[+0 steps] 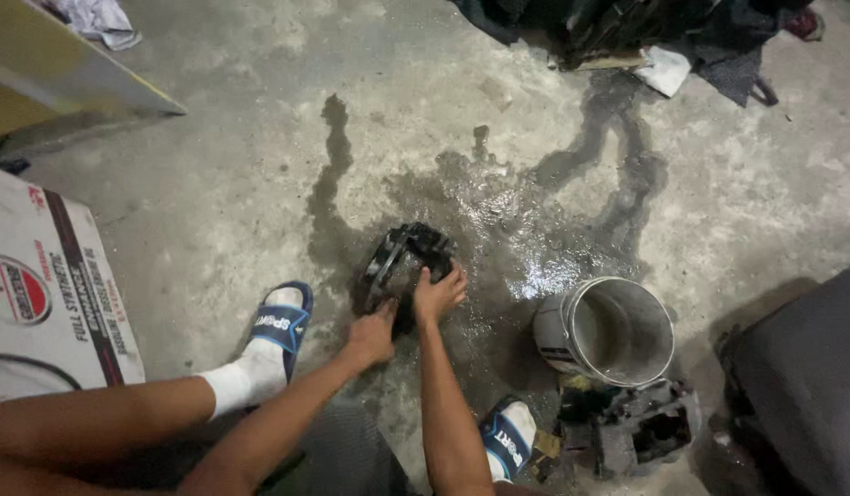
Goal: The person sits on the floor of a workshop and scrubs a black brake caliper with a yellow sponge, repeatedly dipping the sponge into a bucket of water and wiping the caliper's surfaces, turning it to reach different sides.
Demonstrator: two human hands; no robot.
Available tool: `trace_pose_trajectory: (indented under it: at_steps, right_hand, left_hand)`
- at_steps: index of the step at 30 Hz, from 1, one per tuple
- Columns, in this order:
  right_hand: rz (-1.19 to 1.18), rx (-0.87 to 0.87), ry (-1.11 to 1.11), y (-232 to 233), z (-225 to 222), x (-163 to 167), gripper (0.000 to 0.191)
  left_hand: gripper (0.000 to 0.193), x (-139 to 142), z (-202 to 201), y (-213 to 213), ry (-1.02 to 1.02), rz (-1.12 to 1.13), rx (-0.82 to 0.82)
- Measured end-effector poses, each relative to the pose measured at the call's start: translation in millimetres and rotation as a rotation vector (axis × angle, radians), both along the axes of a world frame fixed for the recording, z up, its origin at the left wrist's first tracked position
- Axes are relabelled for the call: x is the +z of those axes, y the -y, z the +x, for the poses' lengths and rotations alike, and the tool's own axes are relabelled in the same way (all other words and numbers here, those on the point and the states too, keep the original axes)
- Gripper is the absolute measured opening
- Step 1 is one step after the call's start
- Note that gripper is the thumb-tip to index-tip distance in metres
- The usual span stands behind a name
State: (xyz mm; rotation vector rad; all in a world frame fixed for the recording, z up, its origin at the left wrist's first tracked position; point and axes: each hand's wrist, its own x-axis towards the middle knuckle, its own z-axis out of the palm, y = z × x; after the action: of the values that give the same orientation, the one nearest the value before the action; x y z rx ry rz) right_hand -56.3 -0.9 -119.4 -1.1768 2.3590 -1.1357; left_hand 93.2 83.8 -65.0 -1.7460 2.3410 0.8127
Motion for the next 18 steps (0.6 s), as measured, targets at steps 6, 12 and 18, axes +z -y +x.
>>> trace_pose_trajectory:
  at_steps: [6, 12, 18]
  right_hand:
    - [-0.061, -0.021, -0.027, -1, -1, -5, 0.07]
    - [-0.039, 0.006, 0.004, 1, -2, -5, 0.07]
    - [-0.107, 0.018, -0.029, 2, -6, -9, 0.068]
  left_hand:
    - [0.098, 9, 4, -6, 0.053, 0.004, -0.065]
    - [0.096, -12, 3, 2, -0.146, -0.211, 0.019]
    - [0.091, -6, -4, 7, 0.025, 0.008, -0.038]
